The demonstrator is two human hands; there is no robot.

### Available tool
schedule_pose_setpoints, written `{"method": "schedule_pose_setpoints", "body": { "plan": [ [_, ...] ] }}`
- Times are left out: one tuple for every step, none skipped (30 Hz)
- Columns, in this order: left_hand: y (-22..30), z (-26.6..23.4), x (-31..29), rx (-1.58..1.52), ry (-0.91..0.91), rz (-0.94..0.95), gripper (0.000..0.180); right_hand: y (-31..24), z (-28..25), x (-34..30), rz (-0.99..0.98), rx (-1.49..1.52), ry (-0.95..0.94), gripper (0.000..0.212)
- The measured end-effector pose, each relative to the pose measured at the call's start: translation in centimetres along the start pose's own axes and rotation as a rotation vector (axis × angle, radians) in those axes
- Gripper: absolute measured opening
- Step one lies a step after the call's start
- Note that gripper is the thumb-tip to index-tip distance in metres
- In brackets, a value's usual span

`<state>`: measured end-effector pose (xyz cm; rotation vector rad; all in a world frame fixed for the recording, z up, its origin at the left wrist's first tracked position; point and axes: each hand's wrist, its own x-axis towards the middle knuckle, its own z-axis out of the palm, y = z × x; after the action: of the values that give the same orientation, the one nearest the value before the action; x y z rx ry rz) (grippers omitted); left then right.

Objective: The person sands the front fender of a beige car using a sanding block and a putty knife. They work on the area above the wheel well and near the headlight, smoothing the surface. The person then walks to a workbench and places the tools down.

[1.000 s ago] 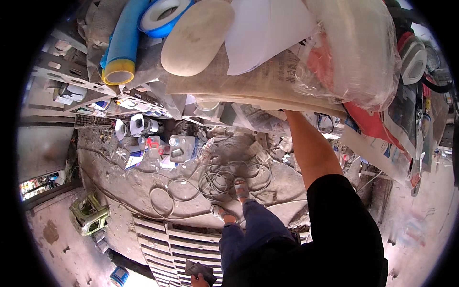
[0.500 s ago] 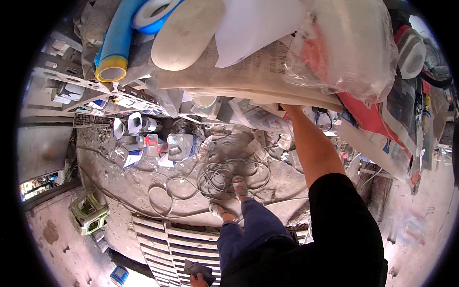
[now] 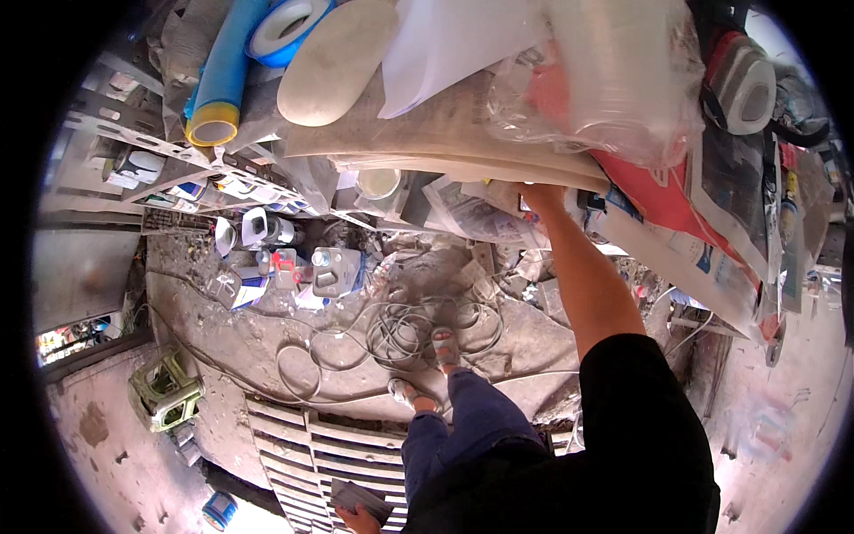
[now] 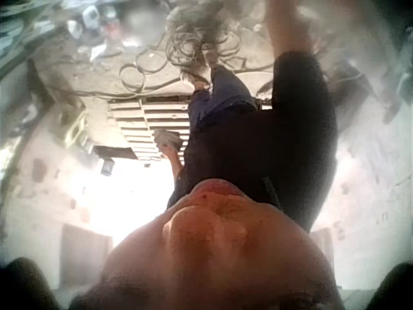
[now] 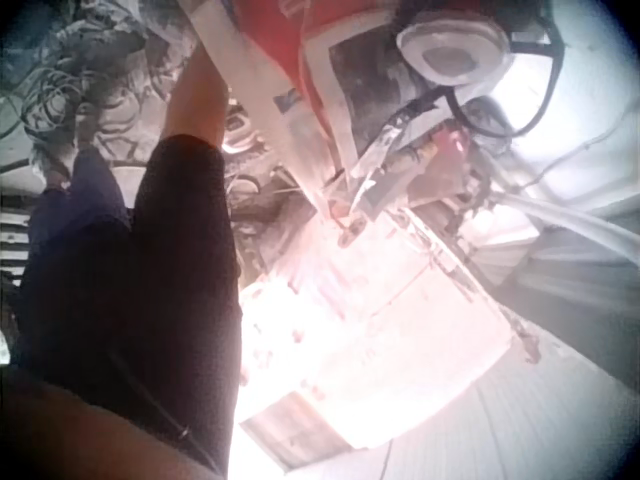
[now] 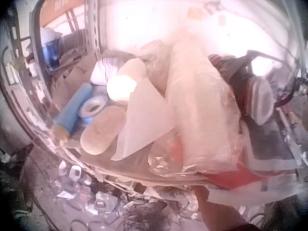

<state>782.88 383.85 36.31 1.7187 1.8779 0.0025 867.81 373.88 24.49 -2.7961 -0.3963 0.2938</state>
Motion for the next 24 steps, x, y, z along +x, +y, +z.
{"method": "schedule_pose_setpoints", "body": {
  "plan": [
    [-0.5,0.4,0.0,0.017,0.028,0.049,0.058,-0.7,-0.6,-1.5,-0.016,0.038,0.038,0.097],
    [-0.9,0.9,-0.5,0.034,0.059,0.092,0.058,-2.5,-1.3,-3.8,-0.003,0.079,0.098,0.101],
    [-0.2,1.3,-0.3,-0.053,0.036,0.057,0.06,-3.4,-2.2,-5.5,0.008,0.133,0.047,0.104],
    [2.0,1.5,0.0,-0.139,0.012,0.023,0.061,-4.2,-2.9,-7.2,0.019,0.19,-0.004,0.107],
    [3.5,1.3,0.1,-0.221,-0.007,-0.01,0.062,-5.0,-3.5,-9.1,0.03,0.25,-0.058,0.111],
    [1.9,1.3,1.5,-0.255,-0.011,-0.059,0.067,-6.0,-4.2,-11.4,-0.067,0.249,0.013,0.113],
    [2.5,1.4,1.6,-0.32,-0.03,-0.075,0.066,-7.0,-4.7,-13.8,-0.17,0.242,0.09,0.115],
    [5.8,1.2,1.0,-0.39,-0.035,-0.104,0.065,-8.6,-5.1,-16.1,-0.224,0.291,0.056,0.113],
    [8.7,0.7,1.2,-0.451,-0.041,-0.123,0.064,-9.9,-5.8,-18.4,-0.267,0.345,0.024,0.111],
    [9.7,0.2,1.6,-0.547,-0.081,-0.135,0.067,-11.1,-6.3,-20.2,-0.34,0.403,0.01,0.109],
    [10.5,-0.2,1.8,-0.646,-0.125,-0.15,0.071,-12.8,-7.8,-22.5,-0.345,0.401,-0.054,0.107],
    [11.8,-0.7,2.1,-0.63,-0.134,-0.14,0.067,-14.1,-8.2,-24.6,-0.41,0.374,-0.019,0.106],
    [8.1,-0.6,3.6,-0.64,-0.161,-0.105,0.051,-15.6,-9.0,-26.5,-0.483,0.351,0.014,0.105],
    [10.7,-1.8,3.5,-0.636,-0.267,-0.015,0.035,-17.1,-10.0,-27.9,-0.527,0.335,-0.023,0.108],
    [12.7,-2.5,2.9,-0.856,-0.28,-0.061,0.029,-18.7,-11.3,-29.8,-0.577,0.325,-0.073,0.11],
    [15.2,-3.5,1.9,-1.152,-0.256,-0.073,0.033,-20.2,-12.2,-31.3,-0.596,0.313,-0.124,0.108],
    [13.3,-3.7,2.5,-1.26,-0.258,-0.066,0.036,-21.6,-13.2,-32.7,-0.652,0.329,-0.13,0.106],
    [11.4,-3.7,3.1,-1.368,-0.262,-0.06,0.04,-22.8,-13.8,-34.3,-0.709,0.345,-0.145,0.104],
    [13.0,-4.1,2.8,-1.569,-0.232,-0.178,0.035,-23.9,-14.2,-35.7,-0.757,0.358,-0.151,0.103],
    [12.5,-4.9,2.5,-1.611,-0.331,-0.131,0.029,-25.2,-14.7,-37.3,-0.845,0.38,-0.12,0.101],
    [13.2,-5.7,2.2,-1.579,-0.337,-0.113,0.031,-26.2,-15.1,-38.8,-0.904,0.377,-0.123,0.101],
    [12.7,-6.4,1.9,-1.634,-0.463,0.062,0.041,-27.4,-15.5,-40.5,-0.973,0.377,-0.13,0.101],
    [13.0,-6.6,1.2,-1.844,-0.597,0.172,0.046,-28.5,-15.9,-42.3,-1.038,0.376,-0.133,0.101],
    [12.6,-7.0,0.8,-1.818,-0.563,0.247,0.042,-29.6,-16.2,-44.2,-1.095,0.365,-0.145,0.101]
  ]
}}
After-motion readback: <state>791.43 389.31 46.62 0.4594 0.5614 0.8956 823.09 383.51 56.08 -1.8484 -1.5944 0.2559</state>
